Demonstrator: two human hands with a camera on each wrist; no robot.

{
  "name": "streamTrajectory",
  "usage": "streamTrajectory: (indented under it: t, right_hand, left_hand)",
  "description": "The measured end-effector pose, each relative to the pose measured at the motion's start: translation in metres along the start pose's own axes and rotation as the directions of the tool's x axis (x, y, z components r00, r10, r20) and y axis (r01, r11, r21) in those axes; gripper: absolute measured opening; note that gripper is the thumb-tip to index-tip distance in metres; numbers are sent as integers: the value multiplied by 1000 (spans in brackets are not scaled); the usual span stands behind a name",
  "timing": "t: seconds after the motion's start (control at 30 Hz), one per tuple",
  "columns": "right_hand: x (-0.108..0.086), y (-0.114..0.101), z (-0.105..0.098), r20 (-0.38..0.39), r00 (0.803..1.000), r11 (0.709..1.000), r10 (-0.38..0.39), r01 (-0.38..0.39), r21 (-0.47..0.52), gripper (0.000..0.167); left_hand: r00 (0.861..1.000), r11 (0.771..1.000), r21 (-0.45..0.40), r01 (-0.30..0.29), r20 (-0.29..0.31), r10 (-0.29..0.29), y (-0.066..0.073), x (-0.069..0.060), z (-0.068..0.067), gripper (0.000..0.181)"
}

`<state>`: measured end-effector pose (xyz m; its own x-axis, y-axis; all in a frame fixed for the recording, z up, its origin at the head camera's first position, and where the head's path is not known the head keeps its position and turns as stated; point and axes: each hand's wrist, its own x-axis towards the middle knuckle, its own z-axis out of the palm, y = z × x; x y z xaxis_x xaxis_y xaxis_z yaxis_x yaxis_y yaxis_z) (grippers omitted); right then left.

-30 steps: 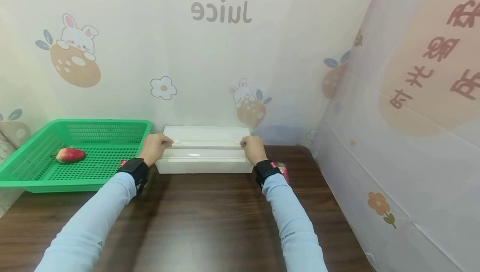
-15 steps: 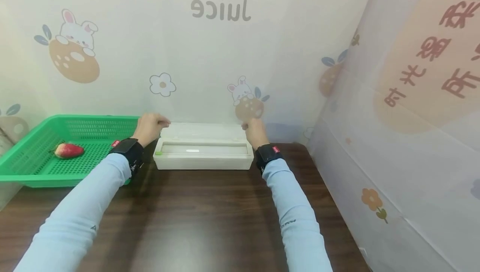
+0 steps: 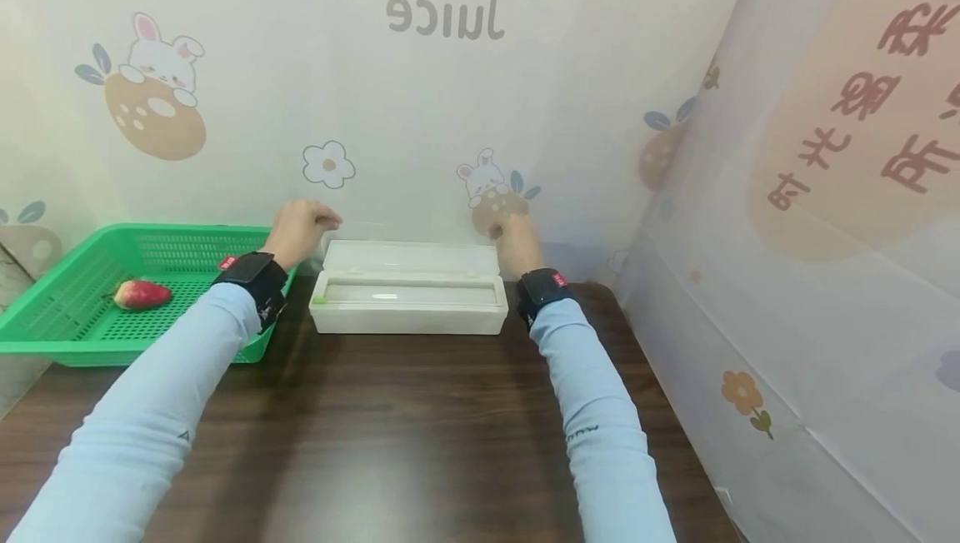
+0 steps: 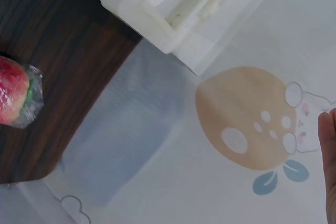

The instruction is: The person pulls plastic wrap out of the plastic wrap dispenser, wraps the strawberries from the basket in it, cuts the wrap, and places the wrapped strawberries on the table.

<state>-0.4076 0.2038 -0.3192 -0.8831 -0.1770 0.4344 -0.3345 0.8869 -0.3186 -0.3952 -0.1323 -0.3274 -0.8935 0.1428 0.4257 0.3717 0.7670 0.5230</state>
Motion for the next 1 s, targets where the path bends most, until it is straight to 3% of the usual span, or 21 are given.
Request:
streamTrajectory:
  t: [0.13, 0.33, 0.67, 0.83, 1.0]
  right_hand:
    - [4, -1, -7, -33, 999, 1000, -2, 2, 7, 24]
    - [10, -9, -18, -69, 997, 1000, -24, 25, 9, 26]
    - [13, -17, -38, -82, 997, 999, -10, 13, 34, 31]
    - [11, -17, -46, -99, 995, 999, -8, 12, 38, 31]
    - [7, -18, -54, -127, 992, 999, -18, 22, 28, 24]
  left_hand:
    - [1000, 1000, 1, -4, -25, 4, 7, 5, -5, 16]
    - [993, 997, 41, -70, -90, 74, 14, 9, -15, 15]
    - [989, 995, 84, -56, -131, 67, 31, 16, -27, 16]
    - [983, 991, 97, -93, -151, 107, 39, 16, -34, 15]
    - [979, 984, 108, -140, -134, 154, 47, 8, -41, 15]
